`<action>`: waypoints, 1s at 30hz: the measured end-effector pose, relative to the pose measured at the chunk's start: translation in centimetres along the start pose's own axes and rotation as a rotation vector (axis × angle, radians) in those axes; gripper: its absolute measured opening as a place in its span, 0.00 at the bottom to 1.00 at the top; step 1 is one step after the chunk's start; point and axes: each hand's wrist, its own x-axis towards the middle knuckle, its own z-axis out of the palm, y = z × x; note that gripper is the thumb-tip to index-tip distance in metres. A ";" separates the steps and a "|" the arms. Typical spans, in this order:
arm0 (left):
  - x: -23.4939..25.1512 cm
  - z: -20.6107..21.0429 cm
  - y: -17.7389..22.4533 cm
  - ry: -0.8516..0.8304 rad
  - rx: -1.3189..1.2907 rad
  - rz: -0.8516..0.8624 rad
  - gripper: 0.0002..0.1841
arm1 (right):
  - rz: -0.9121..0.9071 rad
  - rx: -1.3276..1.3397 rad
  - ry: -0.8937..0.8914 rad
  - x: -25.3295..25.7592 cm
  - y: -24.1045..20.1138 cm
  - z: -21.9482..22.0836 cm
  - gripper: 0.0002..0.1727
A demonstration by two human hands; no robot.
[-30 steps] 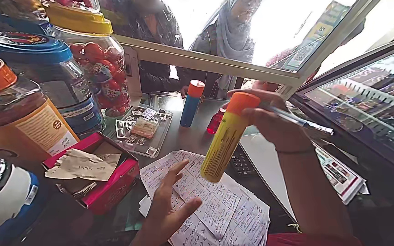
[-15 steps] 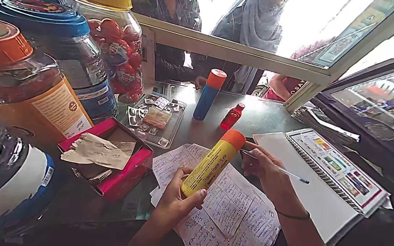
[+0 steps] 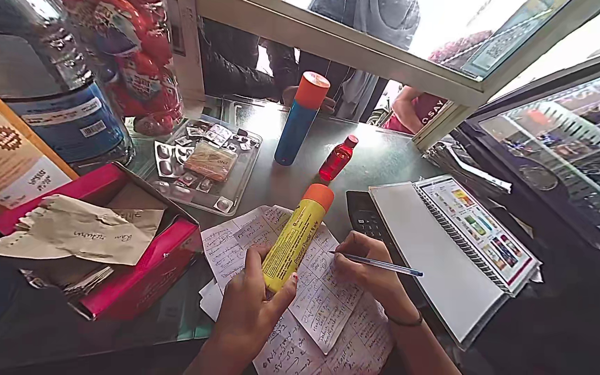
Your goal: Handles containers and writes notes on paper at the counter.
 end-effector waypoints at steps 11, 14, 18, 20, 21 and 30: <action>0.2 -0.3 -0.8 0.016 -0.111 0.036 0.29 | -0.047 -0.067 0.071 -1.1 1.0 0.3 0.04; 0.2 -0.4 -0.8 0.022 -0.109 0.040 0.29 | -0.044 -0.044 0.081 -1.0 0.9 0.4 0.04; 0.1 -0.3 -0.9 0.023 -0.099 0.051 0.29 | -0.020 -0.090 0.105 -1.2 0.9 0.4 0.04; 0.1 -0.3 -1.1 0.029 -0.100 0.066 0.30 | -0.006 -0.076 0.117 -1.1 0.8 0.4 0.04; 0.2 -0.3 -1.1 0.031 -0.098 0.070 0.30 | -0.003 -0.082 0.126 -1.0 0.7 0.4 0.04; 0.1 -0.2 -1.0 0.036 -0.106 0.072 0.29 | 0.001 -0.075 0.129 -1.2 0.9 0.4 0.03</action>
